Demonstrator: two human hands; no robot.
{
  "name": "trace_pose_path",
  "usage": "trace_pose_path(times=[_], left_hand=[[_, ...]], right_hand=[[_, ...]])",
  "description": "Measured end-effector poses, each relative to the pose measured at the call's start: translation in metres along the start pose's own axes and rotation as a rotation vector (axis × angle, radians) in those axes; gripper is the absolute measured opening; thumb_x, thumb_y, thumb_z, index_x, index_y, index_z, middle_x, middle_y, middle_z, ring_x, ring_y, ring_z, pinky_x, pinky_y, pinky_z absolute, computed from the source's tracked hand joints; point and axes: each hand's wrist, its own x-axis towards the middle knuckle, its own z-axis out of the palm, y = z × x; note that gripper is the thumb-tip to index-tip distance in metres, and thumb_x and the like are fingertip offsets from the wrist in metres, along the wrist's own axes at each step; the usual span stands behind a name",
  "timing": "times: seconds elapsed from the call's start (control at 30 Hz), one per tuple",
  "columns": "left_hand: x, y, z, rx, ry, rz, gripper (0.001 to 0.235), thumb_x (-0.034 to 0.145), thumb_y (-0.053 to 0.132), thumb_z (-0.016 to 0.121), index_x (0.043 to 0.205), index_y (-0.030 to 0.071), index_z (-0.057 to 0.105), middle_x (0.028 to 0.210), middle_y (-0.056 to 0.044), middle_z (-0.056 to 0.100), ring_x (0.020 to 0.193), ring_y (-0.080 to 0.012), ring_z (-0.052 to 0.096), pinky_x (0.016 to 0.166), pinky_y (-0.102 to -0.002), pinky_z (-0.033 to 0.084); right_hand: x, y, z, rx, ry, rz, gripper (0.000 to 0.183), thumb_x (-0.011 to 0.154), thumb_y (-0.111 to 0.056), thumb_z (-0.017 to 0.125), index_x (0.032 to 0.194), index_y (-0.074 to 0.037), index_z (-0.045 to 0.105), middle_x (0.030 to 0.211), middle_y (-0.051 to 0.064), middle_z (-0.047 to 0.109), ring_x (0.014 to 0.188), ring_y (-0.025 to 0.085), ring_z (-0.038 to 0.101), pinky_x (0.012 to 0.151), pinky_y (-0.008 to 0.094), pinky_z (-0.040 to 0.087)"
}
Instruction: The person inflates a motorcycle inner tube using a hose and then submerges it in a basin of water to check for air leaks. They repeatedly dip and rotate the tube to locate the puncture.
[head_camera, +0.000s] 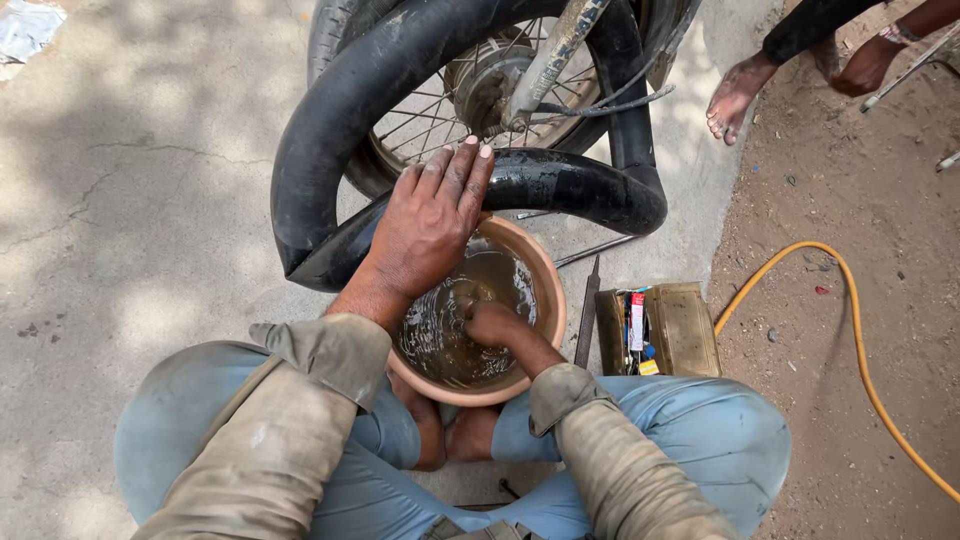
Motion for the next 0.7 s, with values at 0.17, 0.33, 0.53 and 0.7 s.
trace_pose_path(times=[0.17, 0.33, 0.53, 0.7], left_hand=[[-0.002, 0.000, 0.002, 0.001, 0.008, 0.036, 0.063, 0.097, 0.021, 0.061, 0.152, -0.007, 0.046, 0.149, -0.023, 0.055, 0.131, -0.0355, 0.056, 0.104, -0.046, 0.045], [-0.004, 0.005, 0.001, -0.012, 0.006, 0.049, 0.065, 0.097, 0.023, 0.062, 0.151, -0.008, 0.045, 0.148, -0.024, 0.055, 0.131, -0.0364, 0.055, 0.105, -0.047, 0.045], [-0.005, 0.009, 0.001, 0.020, -0.007, 0.060, 0.065, 0.095, 0.021, 0.062, 0.152, -0.006, 0.045, 0.150, -0.024, 0.054, 0.133, -0.0358, 0.054, 0.107, -0.047, 0.044], [-0.005, 0.007, 0.002, 0.032, -0.010, 0.074, 0.065, 0.095, 0.020, 0.061, 0.152, -0.007, 0.045, 0.150, -0.024, 0.054, 0.133, -0.0360, 0.055, 0.107, -0.047, 0.044]], right_hand=[[-0.108, -0.049, -0.090, 0.359, -0.190, -0.184, 0.027, 0.099, -0.023, 0.059, 0.088, -0.001, 0.072, 0.077, 0.007, 0.073, 0.065, 0.014, 0.070, 0.063, 0.031, 0.057], [-0.219, -0.103, -0.186, 0.679, -0.004, -0.445, 0.025, 0.102, -0.021, 0.059, 0.096, 0.002, 0.069, 0.086, 0.013, 0.075, 0.074, 0.021, 0.074, 0.070, 0.031, 0.061], [-0.257, -0.157, -0.233, 0.662, 0.359, -0.621, 0.027, 0.105, -0.021, 0.055, 0.104, 0.003, 0.068, 0.100, 0.014, 0.076, 0.090, 0.021, 0.079, 0.080, 0.031, 0.064], [-0.247, -0.169, -0.230, 0.528, 0.434, -0.674, 0.028, 0.108, -0.023, 0.054, 0.108, 0.002, 0.067, 0.104, 0.013, 0.076, 0.097, 0.020, 0.077, 0.085, 0.031, 0.063]])
